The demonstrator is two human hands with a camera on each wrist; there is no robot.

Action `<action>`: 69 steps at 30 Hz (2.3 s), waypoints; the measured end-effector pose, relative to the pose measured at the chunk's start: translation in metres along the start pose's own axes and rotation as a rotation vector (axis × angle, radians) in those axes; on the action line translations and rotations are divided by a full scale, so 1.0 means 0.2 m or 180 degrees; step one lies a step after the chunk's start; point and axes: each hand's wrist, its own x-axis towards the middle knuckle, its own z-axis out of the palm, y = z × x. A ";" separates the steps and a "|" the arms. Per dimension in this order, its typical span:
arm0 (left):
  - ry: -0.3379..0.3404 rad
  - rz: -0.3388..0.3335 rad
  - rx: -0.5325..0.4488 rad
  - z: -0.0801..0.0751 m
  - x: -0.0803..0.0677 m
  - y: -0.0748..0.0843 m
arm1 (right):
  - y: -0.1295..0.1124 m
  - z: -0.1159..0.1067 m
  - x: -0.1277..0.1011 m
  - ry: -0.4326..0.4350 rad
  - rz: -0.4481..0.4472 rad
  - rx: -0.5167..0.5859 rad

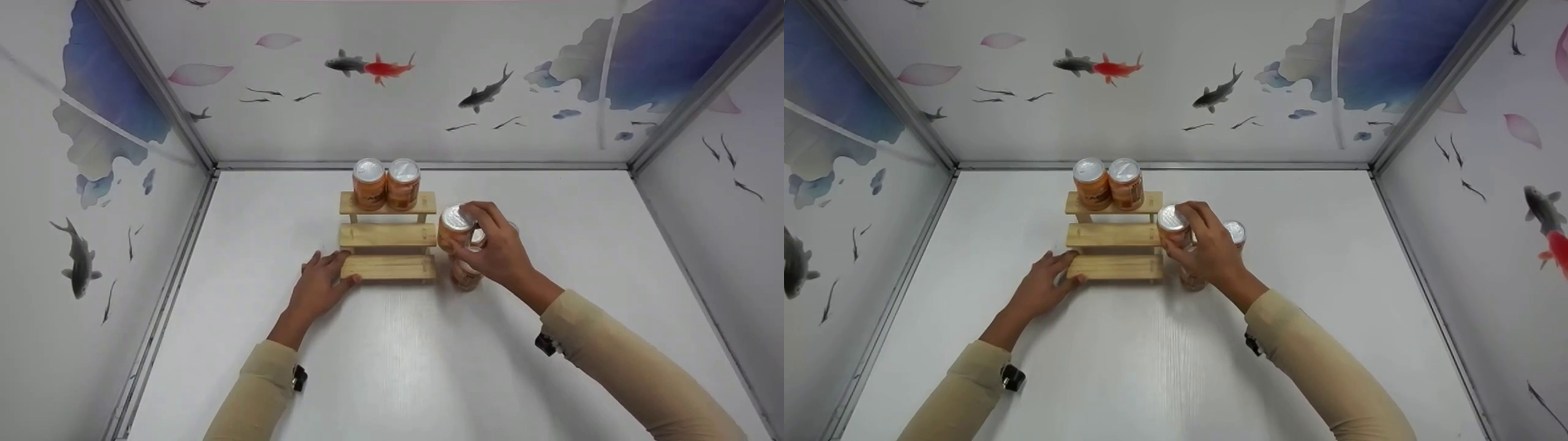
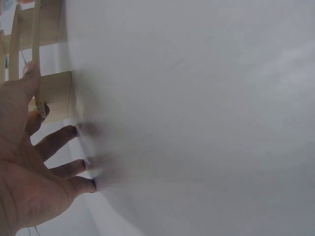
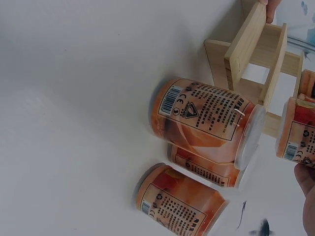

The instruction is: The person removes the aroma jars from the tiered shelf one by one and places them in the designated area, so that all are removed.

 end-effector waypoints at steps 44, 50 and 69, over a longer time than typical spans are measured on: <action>-0.0018 -0.0094 -0.0011 0.00 0.00 0.00 | 0.22 -0.26 -0.27 0.0429 0.0261 -0.0058; -0.0026 -0.0103 -0.0046 0.00 0.00 0.00 | 0.22 -0.27 -0.31 0.0442 0.0275 -0.0047; -0.0029 -0.0020 0.0004 0.00 0.00 -0.01 | 0.27 -0.20 -0.42 0.0271 0.0340 -0.0114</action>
